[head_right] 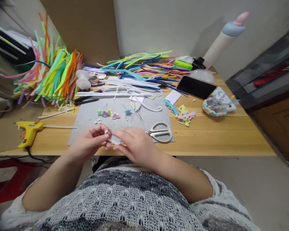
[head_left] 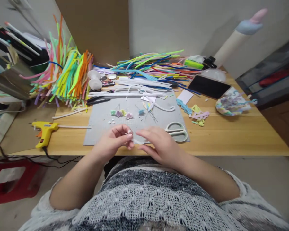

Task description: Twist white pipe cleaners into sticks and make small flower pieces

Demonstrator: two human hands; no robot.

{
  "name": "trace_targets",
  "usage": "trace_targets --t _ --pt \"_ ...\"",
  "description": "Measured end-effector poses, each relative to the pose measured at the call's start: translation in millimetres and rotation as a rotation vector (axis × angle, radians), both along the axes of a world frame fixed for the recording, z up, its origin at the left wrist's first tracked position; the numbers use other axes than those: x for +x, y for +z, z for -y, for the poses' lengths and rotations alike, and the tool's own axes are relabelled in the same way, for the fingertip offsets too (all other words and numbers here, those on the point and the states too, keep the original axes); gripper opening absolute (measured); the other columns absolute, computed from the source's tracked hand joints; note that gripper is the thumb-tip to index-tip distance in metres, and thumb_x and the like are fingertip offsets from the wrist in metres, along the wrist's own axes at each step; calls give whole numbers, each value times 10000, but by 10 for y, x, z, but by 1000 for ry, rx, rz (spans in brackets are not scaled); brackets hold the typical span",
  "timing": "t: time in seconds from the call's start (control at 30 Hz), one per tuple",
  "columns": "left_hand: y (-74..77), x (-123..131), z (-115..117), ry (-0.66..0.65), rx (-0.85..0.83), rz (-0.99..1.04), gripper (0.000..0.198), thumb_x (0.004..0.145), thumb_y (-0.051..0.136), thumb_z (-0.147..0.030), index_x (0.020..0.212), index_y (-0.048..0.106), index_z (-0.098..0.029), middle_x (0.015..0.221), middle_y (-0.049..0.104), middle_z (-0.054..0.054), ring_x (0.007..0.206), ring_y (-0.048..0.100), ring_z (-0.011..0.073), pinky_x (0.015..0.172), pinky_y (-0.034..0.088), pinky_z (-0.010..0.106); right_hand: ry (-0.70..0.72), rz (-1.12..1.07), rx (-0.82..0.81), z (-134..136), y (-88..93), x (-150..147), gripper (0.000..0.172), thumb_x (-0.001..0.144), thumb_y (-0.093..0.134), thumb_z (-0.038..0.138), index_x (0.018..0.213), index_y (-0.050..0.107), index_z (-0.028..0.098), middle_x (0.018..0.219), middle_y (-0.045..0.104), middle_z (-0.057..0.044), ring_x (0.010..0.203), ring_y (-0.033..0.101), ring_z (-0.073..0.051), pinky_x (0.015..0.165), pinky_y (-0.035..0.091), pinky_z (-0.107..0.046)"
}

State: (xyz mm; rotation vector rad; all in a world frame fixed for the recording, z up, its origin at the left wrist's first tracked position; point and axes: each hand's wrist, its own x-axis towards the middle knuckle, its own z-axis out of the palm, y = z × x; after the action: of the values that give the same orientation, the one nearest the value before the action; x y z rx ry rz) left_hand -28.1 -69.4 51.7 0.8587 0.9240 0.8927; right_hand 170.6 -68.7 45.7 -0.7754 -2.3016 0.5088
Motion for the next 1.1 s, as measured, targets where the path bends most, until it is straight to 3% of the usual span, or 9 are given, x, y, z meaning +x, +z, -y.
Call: trace_targets --t 0.1,0.27,0.5,0.6,0.7,0.77,0.83,0.93,1.1 --pt "-58 84 -7 10 -20 52 190 682 722 -213 722 548 -146 672 592 -14 551 594 79 541 474 176 -19 80 76 -46 -55 -1 209 909 421 243 931 619 181 829 649 -61 781 559 -165 693 427 -307" --pt "-122 125 21 45 -160 184 161 693 711 -215 719 576 -130 668 587 -4 527 536 39 504 447 123 -114 -53 41 -55 -149 102 144 878 488 245 837 624 222 838 649 -25 785 547 -148 720 369 -314" --pt "-248 232 29 366 -310 313 107 721 623 -90 684 541 -147 689 540 -19 534 492 8 518 448 76 -197 -100 15 -14 -245 104 111 851 522 215 787 608 243 714 625 29 709 537 -131 821 290 -359" --pt "-270 141 -17 408 -114 176 136 732 627 -140 678 503 -162 772 551 -16 556 505 23 521 457 116 -219 -106 -3 -25 -253 154 111 853 515 215 788 602 237 735 629 23 731 534 -136 846 270 -367" --pt "-223 52 -15 384 312 -161 132 726 657 -210 807 553 -204 989 573 15 736 584 103 653 499 231 -190 -67 -32 -44 -227 210 119 866 501 219 795 595 231 750 635 18 739 527 -139 843 255 -371" --pt "-167 29 6 273 581 -427 239 699 682 -186 915 591 -234 1084 573 39 941 569 174 814 463 306 -142 -31 -44 -50 -205 227 126 876 489 216 809 593 235 769 641 20 765 526 -140 847 244 -373" --pt "-120 30 21 88 755 -626 230 704 673 -150 913 624 -233 997 618 46 983 547 192 866 415 322 -98 -15 -56 -50 -188 227 122 880 484 211 832 592 241 780 644 26 795 531 -140 862 234 -376" --pt "-98 47 26 -79 801 -710 75 779 597 -156 804 634 -216 788 636 27 788 569 156 747 420 292 -80 -26 -81 -46 -183 221 122 878 481 204 840 590 243 758 643 31 795 542 -138 875 238 -374" --pt "-178 105 33 2 625 -691 62 773 612 -221 718 630 -197 681 618 20 662 543 141 637 399 267 -130 -24 -87 -43 -212 210 111 864 487 216 852 595 237 817 667 15 801 567 -145 910 245 -382"
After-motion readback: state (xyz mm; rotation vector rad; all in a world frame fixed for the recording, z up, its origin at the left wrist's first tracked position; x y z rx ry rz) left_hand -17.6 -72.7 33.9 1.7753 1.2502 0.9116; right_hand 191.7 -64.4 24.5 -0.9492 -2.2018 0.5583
